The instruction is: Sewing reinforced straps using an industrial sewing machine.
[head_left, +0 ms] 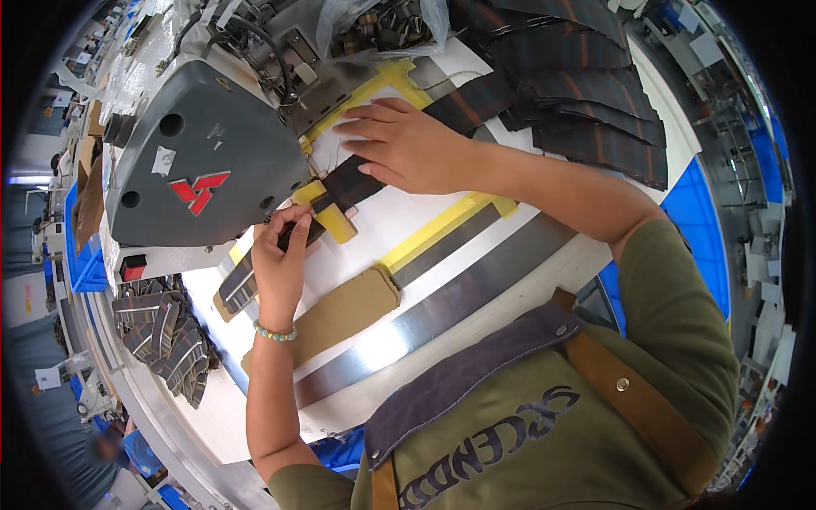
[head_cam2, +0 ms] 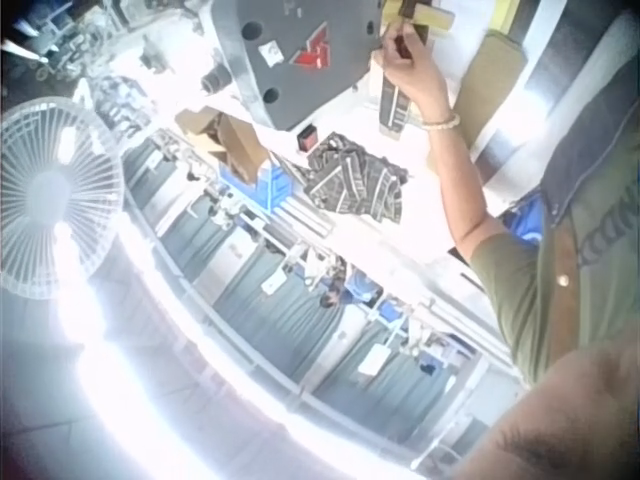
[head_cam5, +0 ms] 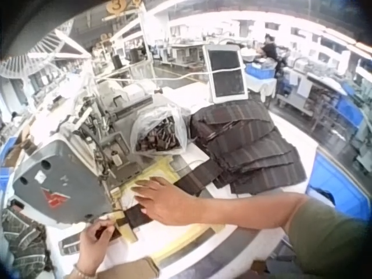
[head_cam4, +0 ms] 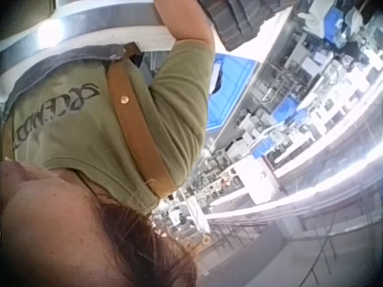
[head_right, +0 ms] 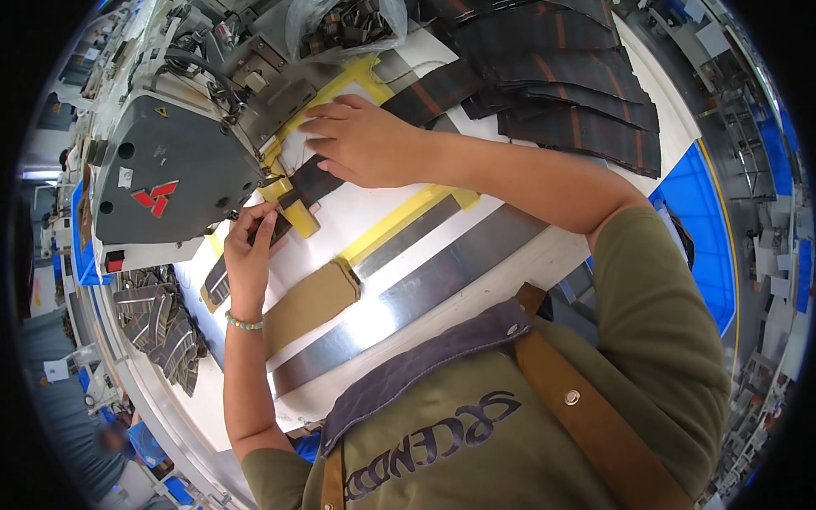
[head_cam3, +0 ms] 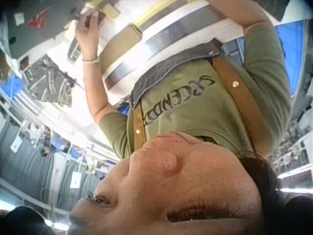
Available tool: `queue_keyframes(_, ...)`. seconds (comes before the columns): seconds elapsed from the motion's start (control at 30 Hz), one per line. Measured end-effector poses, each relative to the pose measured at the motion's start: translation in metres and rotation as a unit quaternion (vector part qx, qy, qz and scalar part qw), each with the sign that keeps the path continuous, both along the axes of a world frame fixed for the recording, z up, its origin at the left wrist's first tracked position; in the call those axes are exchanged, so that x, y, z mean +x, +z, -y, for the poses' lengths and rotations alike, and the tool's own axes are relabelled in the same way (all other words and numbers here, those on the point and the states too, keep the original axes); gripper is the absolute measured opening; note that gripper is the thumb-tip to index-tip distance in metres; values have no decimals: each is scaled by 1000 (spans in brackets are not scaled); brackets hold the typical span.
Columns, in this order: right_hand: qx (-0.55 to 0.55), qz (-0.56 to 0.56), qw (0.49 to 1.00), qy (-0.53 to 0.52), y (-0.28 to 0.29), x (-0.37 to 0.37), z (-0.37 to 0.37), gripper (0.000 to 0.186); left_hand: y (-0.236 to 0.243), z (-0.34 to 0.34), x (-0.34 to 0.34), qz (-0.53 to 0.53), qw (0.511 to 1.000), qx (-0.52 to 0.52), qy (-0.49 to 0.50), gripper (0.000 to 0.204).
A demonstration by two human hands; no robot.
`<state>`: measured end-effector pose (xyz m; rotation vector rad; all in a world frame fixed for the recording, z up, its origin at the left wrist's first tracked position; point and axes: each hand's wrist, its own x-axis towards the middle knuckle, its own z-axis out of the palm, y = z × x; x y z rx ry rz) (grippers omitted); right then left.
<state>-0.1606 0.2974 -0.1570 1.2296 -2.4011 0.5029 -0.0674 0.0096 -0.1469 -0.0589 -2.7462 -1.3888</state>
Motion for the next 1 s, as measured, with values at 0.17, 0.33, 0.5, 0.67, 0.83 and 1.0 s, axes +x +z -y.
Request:
queue_keyframes(0.17, 21, 55, 980, 190, -6, 4, 6, 48, 7, -20, -4, 71, 992, 90, 60, 24)
queue_keyframes(0.33, 17, 66, 976, 205, -3, 1, 7, 48, -3, -25, -13, 47, 997, 15, 64, 27)
queue_keyframes(0.5, 16, 62, 976, 208, -5, 2, 5, 48, -11, -28, -17, 14, 996, 43, 74, 28)
queue_keyframes(0.67, 25, 47, 976, 209, -7, 2, 5, 51, -3, -28, -16, 52, 992, 88, 71, 23)
queue_keyframes(0.83, 26, 47, 976, 209, -7, 2, 4, 50, 4, -24, 2, -25, 1000, 11, 9, 19)
queue_keyframes(1.0, 39, 41, 977, 204, -3, 4, 3, 48, 16, -35, 25, -74, 973, -192, -100, 43)
